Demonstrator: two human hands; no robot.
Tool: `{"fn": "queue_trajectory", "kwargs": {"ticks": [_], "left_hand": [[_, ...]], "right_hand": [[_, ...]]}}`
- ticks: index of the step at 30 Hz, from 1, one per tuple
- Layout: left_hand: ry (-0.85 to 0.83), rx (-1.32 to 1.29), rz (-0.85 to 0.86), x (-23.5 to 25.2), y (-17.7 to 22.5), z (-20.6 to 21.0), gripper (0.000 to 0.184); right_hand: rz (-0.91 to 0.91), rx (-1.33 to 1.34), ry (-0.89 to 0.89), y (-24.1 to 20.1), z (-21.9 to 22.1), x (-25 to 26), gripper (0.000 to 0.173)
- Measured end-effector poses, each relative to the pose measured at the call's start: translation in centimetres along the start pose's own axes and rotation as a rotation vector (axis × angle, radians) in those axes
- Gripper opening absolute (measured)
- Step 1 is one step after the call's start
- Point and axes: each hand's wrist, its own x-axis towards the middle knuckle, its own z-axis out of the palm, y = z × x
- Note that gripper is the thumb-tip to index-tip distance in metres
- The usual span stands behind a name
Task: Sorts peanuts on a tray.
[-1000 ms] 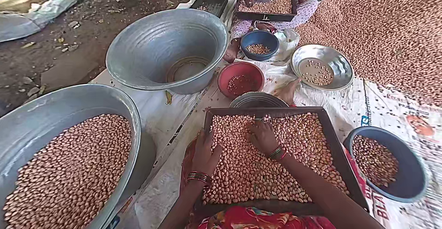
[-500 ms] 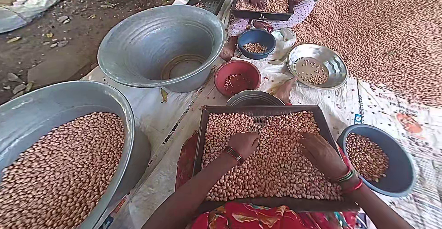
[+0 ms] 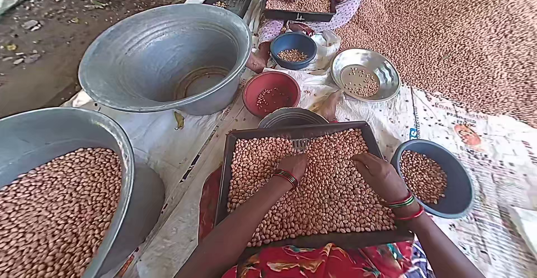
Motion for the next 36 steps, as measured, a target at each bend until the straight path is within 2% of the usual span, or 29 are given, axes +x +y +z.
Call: {"fn": "queue_trajectory", "kwargs": {"ticks": [2,5,7,9,11,13,16,17,19,20,22,23,25,26,28,31,33,36], "left_hand": [[0.012,-0.141,0.041,0.2,-0.8,0.1,0.044],[0.11,-0.687,0.1,0.1,-2.4,0.6,0.034],[0.135,-1.191,0.099,-0.5,-2.6,1.4,0.019],[0.039,-1.448,0.078,-1.7,-2.8,1.8,0.016],[-0.03,-1.379,0.12,-2.7,-3.4,2.7,0.019],[-0.032,-1.074,0.15,-3.7,-3.7,3.7,0.021],[-0.157,-0.6,0.197,-5.1,-3.4,4.3,0.032],[-0.191,-0.536,0.208,-5.3,-3.3,4.7,0.034],[-0.2,-0.51,0.206,-5.6,-3.3,5.2,0.035],[-0.163,-0.541,0.202,-5.6,-3.5,5.2,0.034],[-0.03,-0.701,0.182,-5.6,-4.0,4.9,0.029],[0.05,-0.815,0.158,-5.6,-4.3,4.7,0.026],[0.201,-1.107,0.105,-5.4,-4.7,4.2,0.021],[0.253,-1.244,0.074,-5.5,-4.8,3.8,0.019],[0.353,-1.409,0.018,-5.9,-5.2,3.0,0.018],[0.452,-1.552,-0.044,-6.5,-6.1,2.8,0.021],[0.465,-1.623,-0.063,-6.9,-6.7,3.0,0.024],[0.424,-1.662,-0.097,-6.7,-6.9,3.6,0.026]], "right_hand": [[-0.006,0.015,-0.104,-0.5,0.1,-1.0,0.023],[-0.009,-0.07,-0.396,-2.4,1.2,-2.6,0.021],[-0.044,-0.221,-0.491,-3.1,2.8,-3.6,0.018],[-0.061,-0.289,-0.451,-3.0,4.5,-4.3,0.015],[-0.054,-0.278,-0.387,-2.7,5.3,-4.6,0.015],[-0.032,-0.219,-0.371,-2.7,5.2,-4.5,0.017],[-0.058,-0.07,-0.34,-3.0,5.0,-4.3,0.016],[-0.062,-0.009,-0.416,-3.5,4.7,-4.1,0.017],[-0.016,0.143,-0.831,-5.4,3.3,-2.9,0.026],[-0.07,0.222,-0.987,-6.1,3.4,-2.7,0.028],[-0.246,0.319,-1.112,-7.6,5.3,-3.2,0.027],[-0.323,0.326,-1.109,-8.4,6.6,-3.5,0.025],[-0.33,0.32,-1.087,-9.6,8.7,-2.7,0.025],[-0.316,0.305,-1.008,-9.7,9.5,-1.8,0.026],[-0.261,0.256,-0.713,-8.5,10.0,0.3,0.028],[0.007,0.149,-0.454,-6.1,5.4,3.7,0.034],[0.228,-0.003,-0.428,-4.6,1.2,4.4,0.032],[0.482,-0.257,-0.643,-2.8,-1.2,3.5,0.035]]}}
